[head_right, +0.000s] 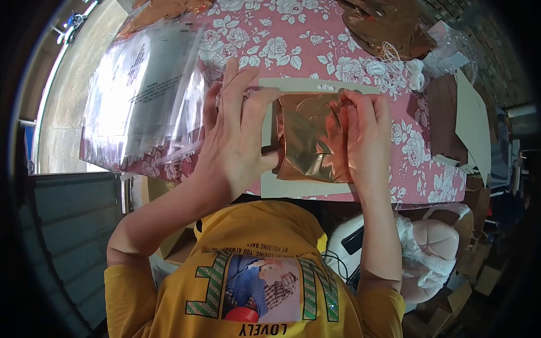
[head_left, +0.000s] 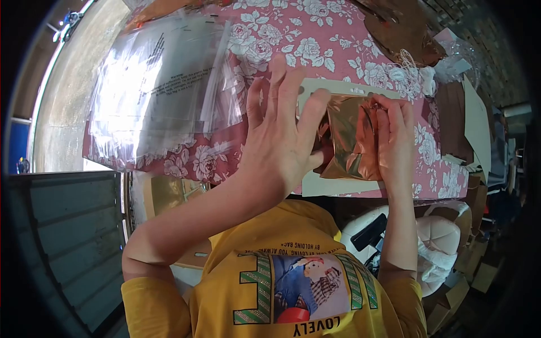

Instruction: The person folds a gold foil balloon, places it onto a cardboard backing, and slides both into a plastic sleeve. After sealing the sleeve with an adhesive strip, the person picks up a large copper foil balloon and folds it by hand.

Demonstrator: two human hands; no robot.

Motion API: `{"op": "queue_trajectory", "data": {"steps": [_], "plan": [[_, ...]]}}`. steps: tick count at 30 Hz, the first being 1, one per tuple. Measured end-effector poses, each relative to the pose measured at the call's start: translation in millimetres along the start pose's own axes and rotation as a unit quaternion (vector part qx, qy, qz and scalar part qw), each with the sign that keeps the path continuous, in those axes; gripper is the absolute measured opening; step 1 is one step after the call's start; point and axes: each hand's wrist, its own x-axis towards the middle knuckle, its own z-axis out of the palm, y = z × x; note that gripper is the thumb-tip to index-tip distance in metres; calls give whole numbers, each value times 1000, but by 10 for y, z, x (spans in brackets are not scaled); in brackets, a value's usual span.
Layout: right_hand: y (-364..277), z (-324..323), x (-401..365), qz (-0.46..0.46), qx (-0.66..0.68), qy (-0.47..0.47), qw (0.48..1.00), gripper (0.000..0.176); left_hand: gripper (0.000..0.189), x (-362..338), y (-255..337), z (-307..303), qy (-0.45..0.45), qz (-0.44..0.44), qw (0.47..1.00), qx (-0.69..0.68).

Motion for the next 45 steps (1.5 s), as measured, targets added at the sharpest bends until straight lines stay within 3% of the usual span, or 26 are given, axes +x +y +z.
{"op": "queue_trajectory", "data": {"steps": [2,5,6,7,8,13,19,23,26,29,32,45], "plan": [[-5,8,-7,-20,-21,-2,1000,24,58,16,26,-18,13,54,998,11],[-41,9,-15,-11,6,-12,1000,24,61,79,-12,51,28,128,991,28],[-43,2,-7,-12,7,-6,1000,24,49,76,-2,25,16,148,987,57],[-42,-5,-6,-52,-62,-1,997,24,49,89,-11,8,15,153,986,57],[-34,-13,-10,-89,-131,3,987,25,42,96,-24,-9,-8,168,985,49],[104,2,-11,-79,-91,19,992,30,20,151,-76,-94,-111,202,973,-12],[42,-12,-21,-88,-117,17,989,28,17,218,-78,-154,-171,264,946,78],[41,-25,-21,-114,-162,20,980,26,17,241,-92,-164,-157,273,941,121],[95,-6,-12,-72,-59,12,996,28,17,267,-72,-209,-186,273,934,137],[41,-21,-27,-81,-90,16,993,28,17,266,-114,-181,-173,302,927,136],[19,-33,-25,-106,-147,20,983,27,18,239,-205,-135,-130,406,892,149],[41,-35,-39,-136,-158,34,977,22,22,245,-175,-119,-191,435,861,182]]}}
